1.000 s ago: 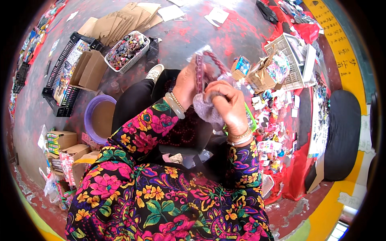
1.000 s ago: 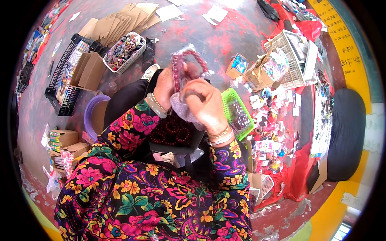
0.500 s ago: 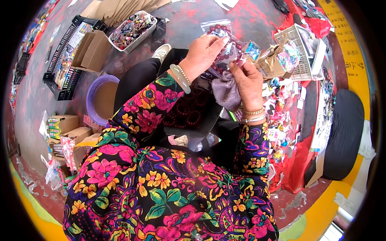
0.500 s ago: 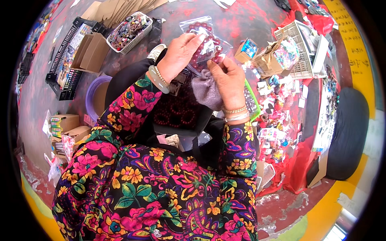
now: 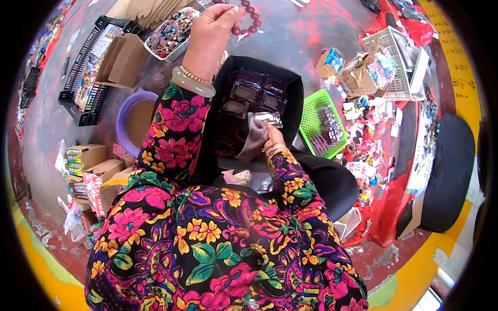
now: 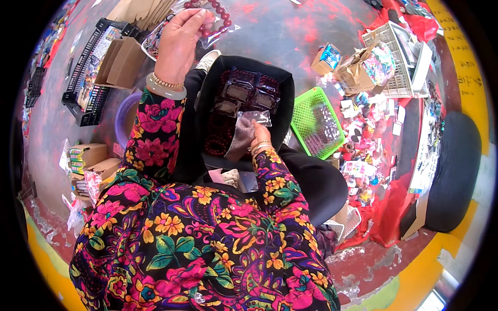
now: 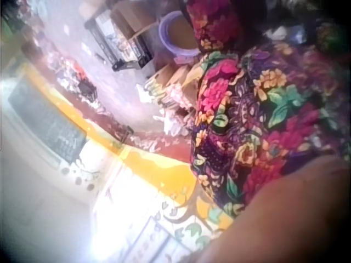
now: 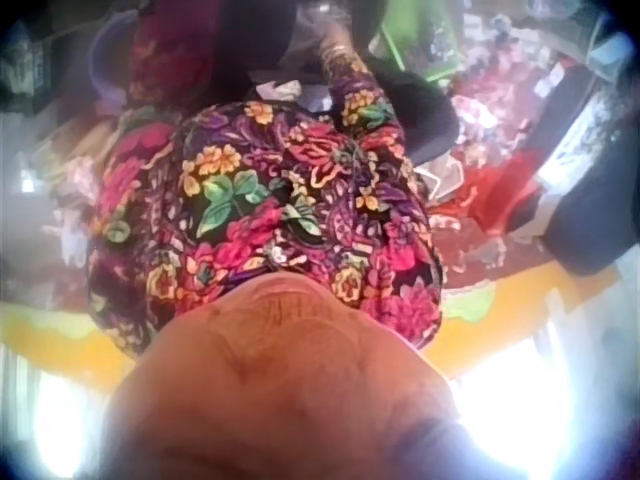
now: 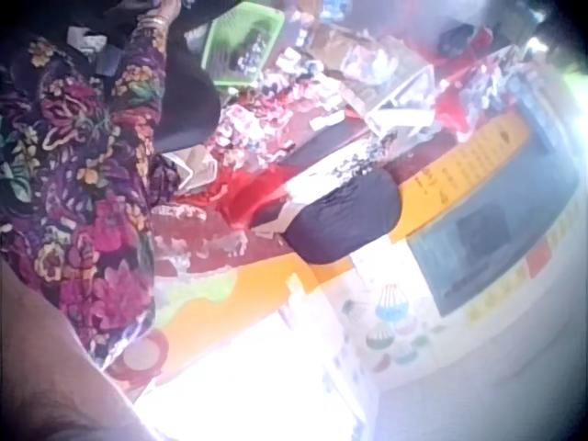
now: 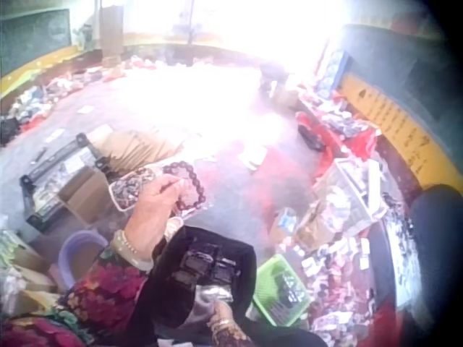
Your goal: The person sits on the floor and wipes small plastic bags containing red beads with a cloth. They pick up each bag, wipe it, and place it into a black container on their lap.
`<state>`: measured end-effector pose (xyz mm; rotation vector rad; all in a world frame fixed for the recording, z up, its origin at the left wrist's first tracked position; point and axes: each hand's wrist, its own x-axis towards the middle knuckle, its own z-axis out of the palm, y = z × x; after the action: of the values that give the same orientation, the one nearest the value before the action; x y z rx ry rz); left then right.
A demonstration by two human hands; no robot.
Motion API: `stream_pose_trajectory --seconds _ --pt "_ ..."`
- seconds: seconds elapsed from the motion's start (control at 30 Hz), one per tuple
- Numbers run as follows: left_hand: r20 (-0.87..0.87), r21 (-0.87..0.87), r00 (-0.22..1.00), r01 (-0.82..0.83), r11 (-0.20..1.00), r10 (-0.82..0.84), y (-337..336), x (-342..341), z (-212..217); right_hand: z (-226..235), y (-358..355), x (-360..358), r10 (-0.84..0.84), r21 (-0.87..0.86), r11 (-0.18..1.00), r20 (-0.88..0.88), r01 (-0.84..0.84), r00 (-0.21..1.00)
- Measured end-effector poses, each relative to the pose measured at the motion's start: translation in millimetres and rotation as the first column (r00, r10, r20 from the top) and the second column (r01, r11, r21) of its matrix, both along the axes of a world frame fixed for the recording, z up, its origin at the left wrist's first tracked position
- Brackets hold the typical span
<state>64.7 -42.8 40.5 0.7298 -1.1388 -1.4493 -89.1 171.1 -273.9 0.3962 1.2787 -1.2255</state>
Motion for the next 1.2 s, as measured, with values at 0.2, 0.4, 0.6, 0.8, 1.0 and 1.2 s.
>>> stream_pose_trajectory --seconds 0.2,0.4,0.6,0.8,1.0,1.2 --pt "0.131 0.023 0.989 0.059 0.998 -0.062 7.0 0.7 4.6 -55.9 -13.8 -3.3 -0.022 0.036 0.999 0.026 0.021 0.999" --pt "0.242 0.026 0.965 0.098 0.995 -0.102 9.5 -6.4 6.9 -94.9 -24.6 -14.6 -0.142 0.084 0.989 0.243 0.125 0.96" --pt "0.257 -0.002 0.959 0.128 0.992 -0.123 14.5 -5.0 15.7 -96.2 -25.7 0.9 -0.056 0.152 0.988 0.243 0.018 0.968" --pt "0.312 -0.039 0.943 0.132 0.991 -0.113 17.5 -8.7 18.4 -109.3 -16.9 -7.6 -0.146 0.169 0.981 0.314 0.096 0.938" --pt "0.32 -0.022 0.939 0.137 0.99 -0.123 18.1 -6.9 13.7 -113.9 -16.3 -16.8 0.038 0.354 0.933 0.089 -0.068 0.995" --pt "0.273 -0.026 0.935 0.243 0.97 -0.227 14.7 -12.2 8.5 -118.2 -20.8 -28.0 0.066 0.346 0.931 0.151 -0.115 0.986"
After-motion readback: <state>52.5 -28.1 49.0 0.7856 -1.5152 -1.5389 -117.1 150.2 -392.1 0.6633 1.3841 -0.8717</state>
